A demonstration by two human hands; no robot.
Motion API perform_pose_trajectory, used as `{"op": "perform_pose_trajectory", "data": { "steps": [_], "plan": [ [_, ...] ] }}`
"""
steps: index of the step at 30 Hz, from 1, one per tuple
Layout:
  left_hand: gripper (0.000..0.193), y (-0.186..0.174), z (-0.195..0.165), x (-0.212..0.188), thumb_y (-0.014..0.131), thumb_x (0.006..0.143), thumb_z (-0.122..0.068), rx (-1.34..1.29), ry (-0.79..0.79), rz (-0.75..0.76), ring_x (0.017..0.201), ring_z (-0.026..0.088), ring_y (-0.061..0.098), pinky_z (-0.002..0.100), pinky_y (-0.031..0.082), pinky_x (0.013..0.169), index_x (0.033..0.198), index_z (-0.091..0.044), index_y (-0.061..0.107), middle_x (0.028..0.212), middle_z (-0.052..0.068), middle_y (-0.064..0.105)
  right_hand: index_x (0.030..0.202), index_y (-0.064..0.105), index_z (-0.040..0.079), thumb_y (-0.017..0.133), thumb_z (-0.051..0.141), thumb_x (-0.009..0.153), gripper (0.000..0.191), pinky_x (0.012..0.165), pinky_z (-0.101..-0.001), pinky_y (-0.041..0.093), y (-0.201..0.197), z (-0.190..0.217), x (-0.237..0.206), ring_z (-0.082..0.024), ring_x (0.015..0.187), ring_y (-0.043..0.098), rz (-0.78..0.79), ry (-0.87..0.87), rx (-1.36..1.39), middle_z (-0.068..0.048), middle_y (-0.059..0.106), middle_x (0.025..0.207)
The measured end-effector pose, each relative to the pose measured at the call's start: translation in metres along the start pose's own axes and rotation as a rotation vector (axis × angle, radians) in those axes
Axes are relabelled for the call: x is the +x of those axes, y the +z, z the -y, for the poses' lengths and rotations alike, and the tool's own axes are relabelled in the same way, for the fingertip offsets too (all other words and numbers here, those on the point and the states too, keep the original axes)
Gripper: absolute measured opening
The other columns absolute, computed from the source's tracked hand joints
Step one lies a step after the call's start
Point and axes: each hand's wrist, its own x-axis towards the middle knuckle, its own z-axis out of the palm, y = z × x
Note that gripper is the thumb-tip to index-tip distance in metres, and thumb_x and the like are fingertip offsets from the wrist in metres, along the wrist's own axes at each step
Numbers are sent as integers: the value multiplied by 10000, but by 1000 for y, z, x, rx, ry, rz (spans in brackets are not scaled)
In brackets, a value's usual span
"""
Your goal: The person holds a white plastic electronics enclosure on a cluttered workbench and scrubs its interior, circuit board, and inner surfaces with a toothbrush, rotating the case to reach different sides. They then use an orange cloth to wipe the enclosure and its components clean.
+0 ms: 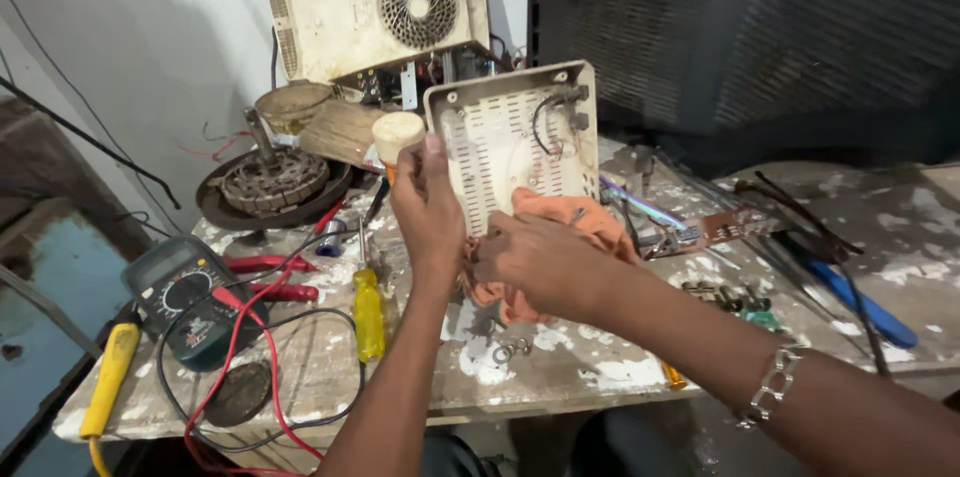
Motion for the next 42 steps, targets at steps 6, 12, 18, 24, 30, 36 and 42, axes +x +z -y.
{"op": "perform_pose_trajectory", "data": {
  "steps": [6, 12, 18, 24, 30, 36, 42],
  "plan": [
    [396, -1, -18, -7, 539, 1063, -388, 42, 84, -1, 788, 102, 611, 288, 503, 731, 1037, -5, 640, 862, 34, 684, 1156, 735, 155, 738, 81, 737, 425, 842, -423, 532, -33, 4, -22, -254, 1032, 615, -165, 227, 217, -78, 661, 1033],
    [412, -2, -15, -7, 543, 1080, -383, 82, 43, -25, 784, 126, 583, 311, 487, 723, 1016, 11, 647, 857, 79, 672, 1193, 745, 144, 743, 145, 772, 422, 807, -379, 532, -45, -1, -37, -269, 980, 569, -320, 145, -32, -14, 710, 1255],
    [409, -3, -20, -8, 520, 1068, -373, 217, 112, -38, 700, 157, 645, 354, 510, 649, 1000, 18, 620, 782, 119, 702, 950, 740, 143, 742, 178, 791, 163, 990, -356, 465, -2, 20, -4, -222, 1167, 567, -201, 8, -231, 16, 702, 1084],
    [409, -4, -25, -7, 480, 1074, -361, 299, 115, -46, 643, 250, 629, 415, 471, 625, 1010, 24, 602, 743, 168, 674, 1099, 752, 79, 720, 465, 561, 663, 1014, -401, 486, 11, 20, -22, -227, 1215, 556, -55, -5, -521, 2, 682, 1117],
    [457, -5, -18, -2, 480, 1087, -392, 337, 125, -63, 673, 321, 616, 464, 463, 667, 951, 29, 595, 760, 192, 656, 1238, 734, 95, 730, -87, 669, 598, 956, -376, 557, -29, 3, -47, -226, 1177, 589, -466, 146, -201, -61, 740, 1263],
    [530, -8, -6, 1, 470, 1077, -462, 349, 59, -25, 731, 343, 647, 462, 486, 712, 947, 39, 583, 802, 211, 677, 1294, 681, 34, 705, -95, 680, 627, 741, -322, 571, -84, -15, -58, -244, 985, 666, -608, 346, 33, -153, 704, 1256],
    [528, -9, -3, 4, 628, 1000, -489, 394, 50, 46, 854, 358, 714, 460, 530, 774, 1061, 33, 567, 930, 234, 708, 1147, 755, 116, 760, 96, 860, 287, 774, -305, 612, -83, 2, -54, -169, 874, 728, -143, 933, 172, -37, 774, 1114]
  ]
}}
